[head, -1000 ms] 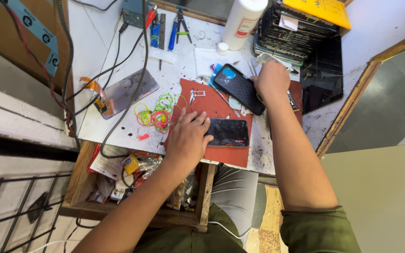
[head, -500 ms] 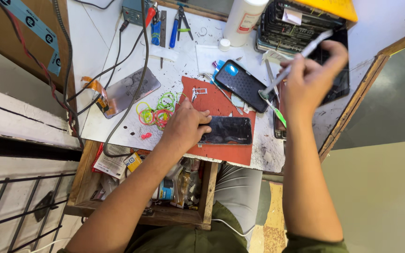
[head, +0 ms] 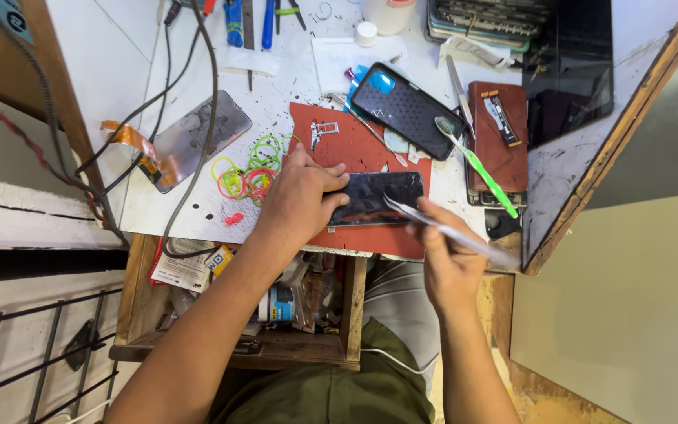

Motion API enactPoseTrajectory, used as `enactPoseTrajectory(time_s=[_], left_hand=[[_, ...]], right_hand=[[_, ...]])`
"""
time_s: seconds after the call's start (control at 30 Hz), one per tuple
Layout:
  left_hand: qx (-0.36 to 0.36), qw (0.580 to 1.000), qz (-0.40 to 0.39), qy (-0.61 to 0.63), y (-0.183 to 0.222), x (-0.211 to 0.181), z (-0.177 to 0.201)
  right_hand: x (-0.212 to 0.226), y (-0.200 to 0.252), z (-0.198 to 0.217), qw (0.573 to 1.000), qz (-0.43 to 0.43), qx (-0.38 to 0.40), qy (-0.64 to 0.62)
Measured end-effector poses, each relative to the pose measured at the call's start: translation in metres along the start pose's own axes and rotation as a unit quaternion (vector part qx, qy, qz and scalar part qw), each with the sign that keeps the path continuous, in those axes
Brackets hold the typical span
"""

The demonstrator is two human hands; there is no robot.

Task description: The person applies adhesive to the internal components of a mobile phone, presses parts together, and uses a precision tool to clean or adjust the edges before securing a replacement screen to the frame.

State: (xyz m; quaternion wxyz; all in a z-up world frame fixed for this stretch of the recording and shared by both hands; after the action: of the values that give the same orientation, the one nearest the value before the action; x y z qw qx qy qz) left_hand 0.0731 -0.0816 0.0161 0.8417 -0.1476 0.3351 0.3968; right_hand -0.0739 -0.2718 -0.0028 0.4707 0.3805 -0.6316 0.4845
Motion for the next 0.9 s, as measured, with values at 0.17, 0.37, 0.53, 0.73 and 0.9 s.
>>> enactPoseTrajectory(time_s=[0.17, 0.37, 0.53, 0.73, 0.9], left_hand=[[0.024, 1.0, -0.001, 0.006, -0.006, 0.008, 0.001], [0.055, 0.997, 0.025, 0.039, -0.01, 0.018, -0.003], [0.037, 0.999, -0.011, 0.031, -0.01, 0.019, -0.003], [0.033, 0.998, -0.002, 0.044, -0.008, 0.018, -0.003], [0.051, 0.997, 0.027, 0.045, -0.008, 0.019, -0.003]], right_hand=[[-0.02, 0.003, -0.004, 0.993, -0.109, -0.009, -0.047], [-0.02, -0.015, -0.024, 0.985, -0.171, -0.012, -0.019], [-0.019, -0.022, -0.032, 0.978, -0.205, -0.005, 0.034], [-0.019, -0.027, -0.036, 0.98, -0.194, 0.0, 0.042], [-0.019, -0.03, -0.036, 0.977, -0.209, -0.001, 0.05]])
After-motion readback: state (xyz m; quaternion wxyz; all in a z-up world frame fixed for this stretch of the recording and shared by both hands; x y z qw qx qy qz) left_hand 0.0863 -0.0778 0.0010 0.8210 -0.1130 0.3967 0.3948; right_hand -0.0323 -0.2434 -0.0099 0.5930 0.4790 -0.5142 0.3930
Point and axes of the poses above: each hand's wrist, its own y-axis away from the middle knuckle, its own z-axis out of the back of the hand, x = y × z, the point moved 4 cm from there along -y, towards the middle knuckle, and after that the axes turned 12 degrees about x, right-handed, at the moved point
